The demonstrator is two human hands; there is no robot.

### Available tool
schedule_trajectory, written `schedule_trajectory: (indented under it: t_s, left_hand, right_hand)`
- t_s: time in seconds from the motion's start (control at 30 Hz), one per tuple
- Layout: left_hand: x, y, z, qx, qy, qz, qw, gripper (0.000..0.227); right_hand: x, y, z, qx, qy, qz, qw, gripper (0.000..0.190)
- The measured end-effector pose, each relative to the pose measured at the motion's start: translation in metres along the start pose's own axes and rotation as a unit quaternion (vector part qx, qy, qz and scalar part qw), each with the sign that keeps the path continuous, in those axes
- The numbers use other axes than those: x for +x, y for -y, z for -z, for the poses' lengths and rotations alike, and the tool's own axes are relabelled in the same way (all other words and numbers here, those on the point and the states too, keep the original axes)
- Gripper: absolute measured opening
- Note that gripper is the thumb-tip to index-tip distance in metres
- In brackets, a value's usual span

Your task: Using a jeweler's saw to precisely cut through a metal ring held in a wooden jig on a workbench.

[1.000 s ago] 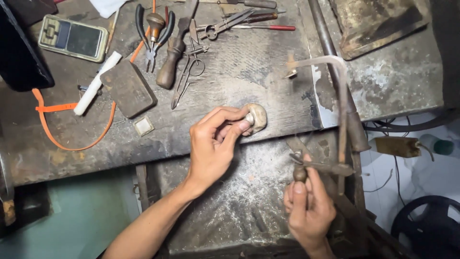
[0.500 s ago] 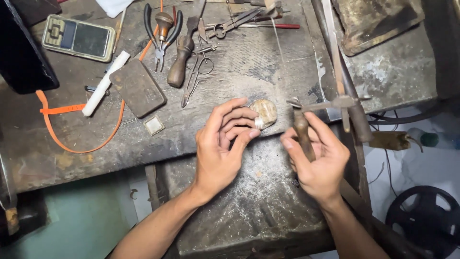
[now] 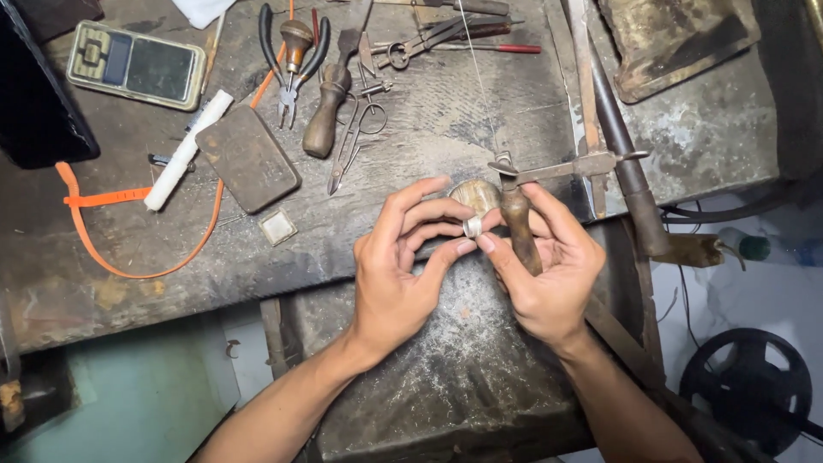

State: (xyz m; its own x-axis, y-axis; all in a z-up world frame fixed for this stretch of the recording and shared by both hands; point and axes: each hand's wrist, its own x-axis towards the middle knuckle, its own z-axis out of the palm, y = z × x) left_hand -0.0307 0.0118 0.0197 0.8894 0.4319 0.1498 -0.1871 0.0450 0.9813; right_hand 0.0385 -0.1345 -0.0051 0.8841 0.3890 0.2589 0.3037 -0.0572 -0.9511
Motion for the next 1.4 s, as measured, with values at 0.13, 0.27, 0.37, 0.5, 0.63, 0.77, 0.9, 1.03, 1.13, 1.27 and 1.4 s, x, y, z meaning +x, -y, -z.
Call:
schedule_trajectory:
  t_s: [0.13, 0.27, 0.37, 0.5, 0.63, 0.77, 0.9, 1.03, 1.13, 1.27, 1.4]
  left_hand:
    - [0.000, 0.003, -0.001, -0.021, -0.009, 0.017, 1.000, 0.054]
    - [0.000, 0.005, -0.001, -0.034, -0.009, 0.029, 0.999, 0.054]
    - [-0.001, 0.005, -0.001, -0.041, -0.009, 0.032, 0.999, 0.052]
    - [0.003, 0.005, 0.002, 0.000, -0.016, 0.019, 1.000, 0.045]
    - [0.007, 0.020, 0.024, 0.266, 0.026, -0.115, 0.957, 0.021]
    - [0.008, 0.024, 0.032, 0.405, 0.062, -0.133, 0.902, 0.018]
    - [-0.001, 0.010, 0.027, 0.369, 0.037, -0.181, 0.911, 0.005]
    - [-0.022, 0.012, 0.033, 0.486, 0.032, -0.156, 0.859, 0.045]
    - [-0.029, 0.013, 0.046, 0.416, 0.060, -0.132, 0.897, 0.029]
    - [-0.025, -0.008, 0.069, 0.417, 0.020, -0.160, 0.895, 0.035]
    - [-0.021, -0.018, 0.093, 0.483, -0.047, -0.149, 0.862, 0.034]
  right_hand:
    - [-0.001, -0.001, 0.000, -0.003, 0.000, 0.003, 1.000, 0.053]
    - [-0.002, -0.002, 0.000, 0.005, -0.002, -0.011, 1.000, 0.054]
    - [-0.003, 0.000, 0.000, 0.007, -0.001, -0.008, 1.000, 0.055]
    - [-0.001, 0.009, 0.005, -0.033, -0.005, 0.027, 0.999, 0.053]
    - [-0.019, 0.007, 0.028, -0.072, -0.018, 0.000, 0.997, 0.050]
    - [-0.054, -0.014, 0.050, -0.111, -0.041, 0.008, 0.993, 0.057]
    - [-0.079, -0.016, 0.060, -0.133, -0.033, -0.011, 0.990, 0.043]
    - [-0.108, -0.027, 0.066, -0.150, -0.041, -0.033, 0.987, 0.037]
    - [-0.125, -0.036, 0.065, -0.153, -0.104, -0.065, 0.981, 0.045]
    - [-0.118, -0.022, 0.058, -0.145, -0.071, -0.023, 0.987, 0.034]
    - [-0.135, -0.045, 0.068, -0.197, -0.109, -0.029, 0.974, 0.037]
